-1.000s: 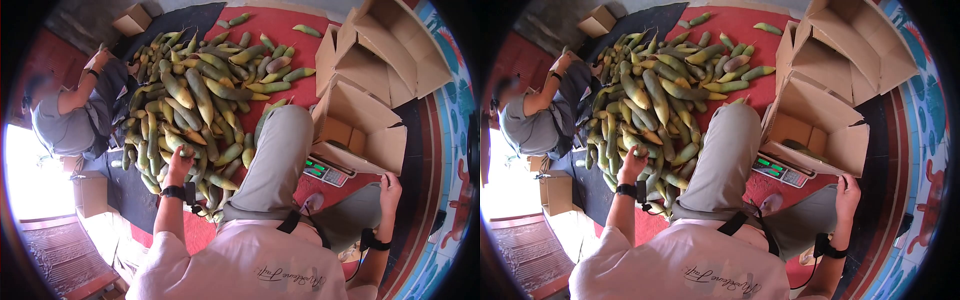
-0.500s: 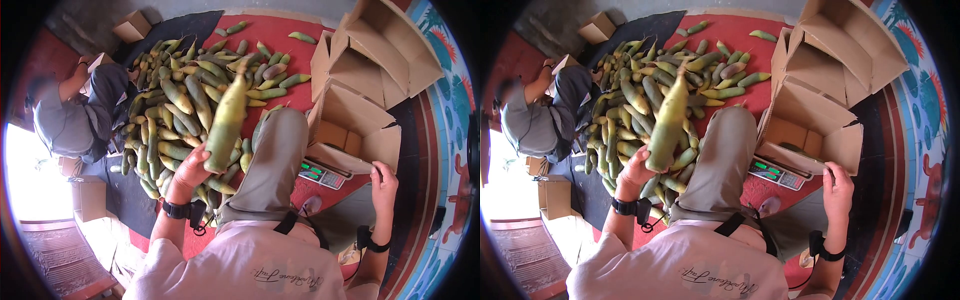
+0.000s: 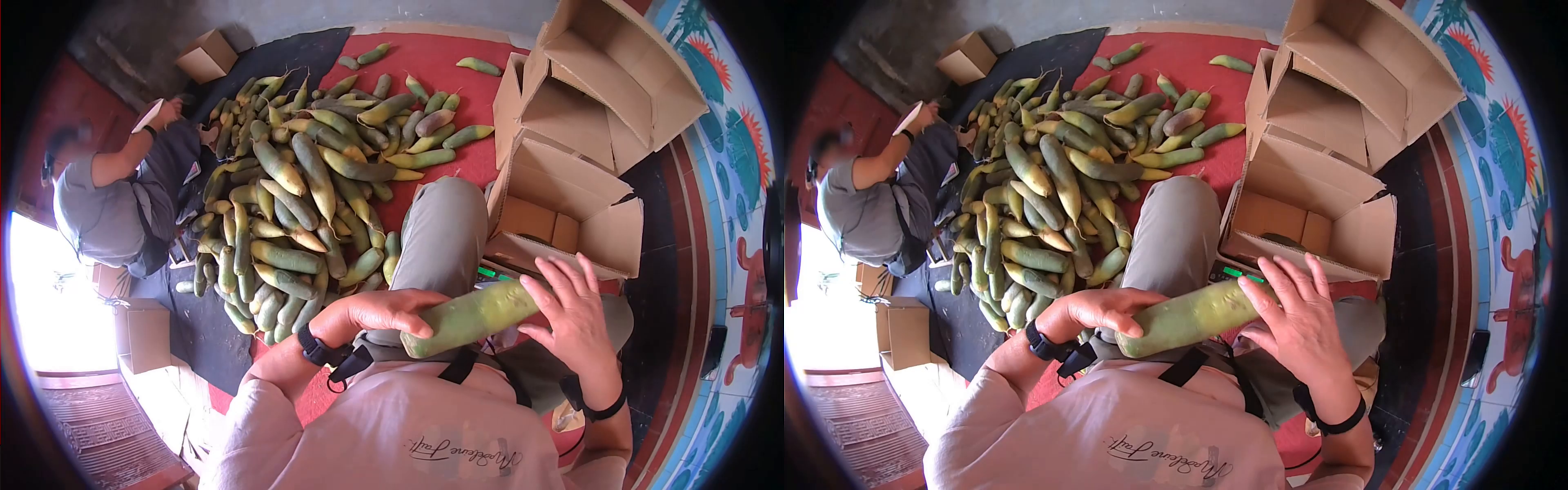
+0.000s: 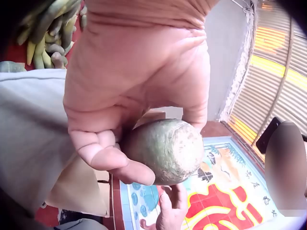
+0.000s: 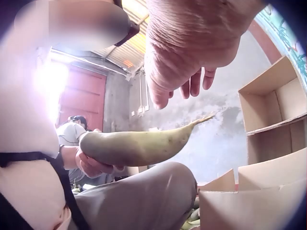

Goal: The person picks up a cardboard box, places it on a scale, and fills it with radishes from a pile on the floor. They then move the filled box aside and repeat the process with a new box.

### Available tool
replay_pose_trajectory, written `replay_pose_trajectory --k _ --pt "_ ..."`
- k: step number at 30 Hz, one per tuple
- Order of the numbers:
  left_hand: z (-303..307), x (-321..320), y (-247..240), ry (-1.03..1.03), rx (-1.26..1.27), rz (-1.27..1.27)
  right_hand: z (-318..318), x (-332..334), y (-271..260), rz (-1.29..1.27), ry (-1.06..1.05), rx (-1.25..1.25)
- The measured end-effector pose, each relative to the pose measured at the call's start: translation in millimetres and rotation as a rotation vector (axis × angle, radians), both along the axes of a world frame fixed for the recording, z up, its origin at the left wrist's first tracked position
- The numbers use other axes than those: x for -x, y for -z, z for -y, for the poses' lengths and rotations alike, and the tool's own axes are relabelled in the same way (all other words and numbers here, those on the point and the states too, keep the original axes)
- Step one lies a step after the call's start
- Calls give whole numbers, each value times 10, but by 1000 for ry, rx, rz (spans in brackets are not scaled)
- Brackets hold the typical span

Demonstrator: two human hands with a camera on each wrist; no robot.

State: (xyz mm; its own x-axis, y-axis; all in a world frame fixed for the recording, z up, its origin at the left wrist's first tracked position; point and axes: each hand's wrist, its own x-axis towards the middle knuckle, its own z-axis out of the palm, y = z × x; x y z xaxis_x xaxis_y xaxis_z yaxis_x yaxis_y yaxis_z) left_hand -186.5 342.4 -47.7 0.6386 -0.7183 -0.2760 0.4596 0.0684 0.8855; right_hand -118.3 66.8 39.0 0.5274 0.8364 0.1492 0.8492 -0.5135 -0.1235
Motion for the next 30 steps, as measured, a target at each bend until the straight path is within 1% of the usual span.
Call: replay_pose_trajectory --k 1,2,3,4,8,10,12,13,15,16,17,20,21,23,24,25,27,29,30 --pt "16 -17 5 0 0 0 20 6 38 -4 11 30" --pt "29 -32 13 43 -10 3 49 17 79 -4 11 30" --pt "40 -46 18 85 -18 6 88 33 122 -80 80 107" --pt "46 -64 12 84 -18 4 121 43 158 -156 150 185" --pt "45 -123 8 43 -71 14 226 40 256 -124 176 115" --pt "53 -142 10 13 -90 21 291 29 308 -27 163 41" --pt "68 -166 -13 -120 -40 54 298 33 265 13 186 46" --pt "61 -182 -17 -122 -39 51 301 34 240 56 210 50" --pt "46 -219 -22 -202 103 -70 349 -5 216 104 236 48" --pt "65 -219 37 -295 118 -40 386 -40 207 153 264 46" --pt "57 -230 30 -294 119 -41 426 -80 202 152 264 47" --pt "13 -262 47 -503 170 -43 538 -266 170 260 351 21" --pt "-18 -259 74 -502 171 -44 591 -337 169 259 352 24" --pt "-87 -245 107 -618 234 -13 702 -482 168 211 488 42" --pt "-101 -238 111 -700 242 -13 715 -562 153 243 482 16" --pt "-154 -228 145 -703 243 -16 750 -635 160 241 478 18" --pt "-301 -187 257 -806 258 -46 824 -778 199 190 598 143" --pt "-338 -142 249 -962 171 -96 864 -925 283 213 598 154" --pt "-385 -110 316 -992 152 -111 896 -1001 339 166 643 218"
